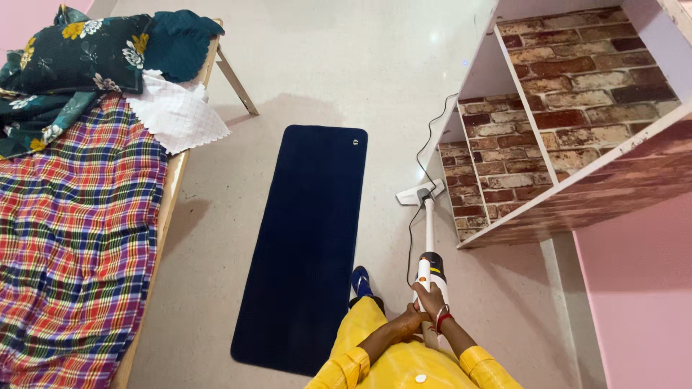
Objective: The person plugs a vacuum into a wall outlet and uses the handheld vacuum to clean the floor around a bed, a desk, a red suitcase, and a wooden cabinet.
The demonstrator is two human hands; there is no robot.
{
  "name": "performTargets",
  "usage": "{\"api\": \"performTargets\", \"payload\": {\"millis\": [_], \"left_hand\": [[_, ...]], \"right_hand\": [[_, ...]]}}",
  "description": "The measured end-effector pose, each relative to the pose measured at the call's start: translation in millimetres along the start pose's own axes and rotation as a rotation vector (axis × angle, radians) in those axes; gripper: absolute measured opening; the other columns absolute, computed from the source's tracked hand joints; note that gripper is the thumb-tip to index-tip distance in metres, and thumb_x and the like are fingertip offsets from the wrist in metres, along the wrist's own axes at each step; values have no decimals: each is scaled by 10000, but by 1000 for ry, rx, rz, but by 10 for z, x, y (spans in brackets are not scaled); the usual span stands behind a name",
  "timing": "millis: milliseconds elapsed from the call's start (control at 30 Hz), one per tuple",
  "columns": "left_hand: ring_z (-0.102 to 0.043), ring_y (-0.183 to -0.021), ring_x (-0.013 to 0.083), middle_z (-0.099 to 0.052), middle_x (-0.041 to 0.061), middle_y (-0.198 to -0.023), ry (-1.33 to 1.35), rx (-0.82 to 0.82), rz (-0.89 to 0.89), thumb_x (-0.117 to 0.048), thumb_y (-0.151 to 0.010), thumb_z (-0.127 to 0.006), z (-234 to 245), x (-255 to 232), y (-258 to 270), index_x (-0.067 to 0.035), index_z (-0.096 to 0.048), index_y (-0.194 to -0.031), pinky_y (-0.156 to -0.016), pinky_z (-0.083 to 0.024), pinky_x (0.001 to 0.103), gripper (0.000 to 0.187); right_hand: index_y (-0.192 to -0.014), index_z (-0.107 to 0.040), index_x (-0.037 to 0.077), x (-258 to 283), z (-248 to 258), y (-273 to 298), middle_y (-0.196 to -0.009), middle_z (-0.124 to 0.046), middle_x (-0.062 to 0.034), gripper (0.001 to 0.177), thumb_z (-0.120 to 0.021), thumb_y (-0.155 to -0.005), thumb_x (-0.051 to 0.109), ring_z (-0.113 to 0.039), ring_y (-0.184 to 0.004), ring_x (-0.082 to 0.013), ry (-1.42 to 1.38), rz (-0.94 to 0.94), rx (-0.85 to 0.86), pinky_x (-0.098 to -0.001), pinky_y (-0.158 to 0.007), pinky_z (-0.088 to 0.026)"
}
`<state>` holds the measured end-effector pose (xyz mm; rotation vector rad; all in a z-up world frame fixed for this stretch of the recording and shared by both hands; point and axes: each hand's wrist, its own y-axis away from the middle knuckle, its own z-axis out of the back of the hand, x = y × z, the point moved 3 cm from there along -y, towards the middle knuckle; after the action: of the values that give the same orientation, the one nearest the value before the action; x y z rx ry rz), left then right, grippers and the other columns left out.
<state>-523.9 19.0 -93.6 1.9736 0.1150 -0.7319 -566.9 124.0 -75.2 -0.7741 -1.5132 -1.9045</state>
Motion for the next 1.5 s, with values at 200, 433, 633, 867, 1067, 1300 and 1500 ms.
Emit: {"api": "performTargets", "payload": {"millis": [200, 433, 633, 867, 1067, 1300, 1500], "left_hand": [[-709, -1084, 282, -674, 172, -1229, -4, 48, 29, -376, -896, -673, 498, -676, -205, -54, -87, -1510, -871, -562, 487, 908], [-645, -1209, 288, -614, 134, -1302, 20, 88, 46, -423, -989, -545, 1234, -1326, -352, -76, -56, -1524, -991, -510, 514, 804], [-632, -1220, 301, -585, 146, -1360, 121, 22, -3, -354, -966, -521, 1706, -1681, -454, -117, -103, -1501, -1011, -483, 533, 720], [-644, -1184, 326, -576, 196, -1355, 179, 12, -27, -428, -997, -479, 1838, -1893, -397, -30, -65, -1512, -967, -516, 524, 771], [-651, -1156, 323, -533, 211, -1322, -359, -30, -53, -467, -909, -639, 1852, -2232, 69, 157, -40, -1462, -891, -581, 446, 1026], [-645, -1143, 396, -449, 254, -1375, -745, 26, -149, -464, -866, -666, 1892, -2317, -264, 109, -187, -1479, -897, -561, 403, 966], [-559, -1224, 451, -400, 319, -1424, -984, 39, -269, -462, -874, -806, 2133, -2717, -940, 78, -141, -1547, -1015, -496, 411, 1089]], "right_hand": [[-1010, -580, -58, 587, -238, -539, -572, -593, -124, 456, -695, -811, 336, -558, -444, -225, -74, -27, 7, -367, -451, -477], [-1072, -568, -35, 1246, -775, -1203, -635, -618, -124, 492, -720, -770, 323, -592, -487, -217, -5, -50, 8, -361, -489, -509], [-1076, -563, -38, 1644, -1142, -1688, -674, -638, -145, 519, -728, -761, 340, -622, -540, -231, 88, -41, 92, -371, -524, -537], [-1037, -577, -18, 1802, -1241, -1831, -628, -626, -94, 435, -680, -822, 345, -620, -527, -203, 155, -2, 170, -349, -509, -535], [-983, -572, 52, 1816, -1095, -1497, -584, -520, -71, 283, -671, -862, 288, -478, -454, -172, -459, -227, 145, -340, -433, -414], [-923, -527, 17, 1662, -967, -1650, -552, -521, -72, 333, -646, -884, 326, -511, -437, -210, -725, -243, 196, -350, -426, -459], [-958, -530, 64, 2006, -876, -2299, -527, -505, -70, 312, -652, -867, 337, -489, -415, -222, -745, -252, 220, -359, -425, -444]]}}
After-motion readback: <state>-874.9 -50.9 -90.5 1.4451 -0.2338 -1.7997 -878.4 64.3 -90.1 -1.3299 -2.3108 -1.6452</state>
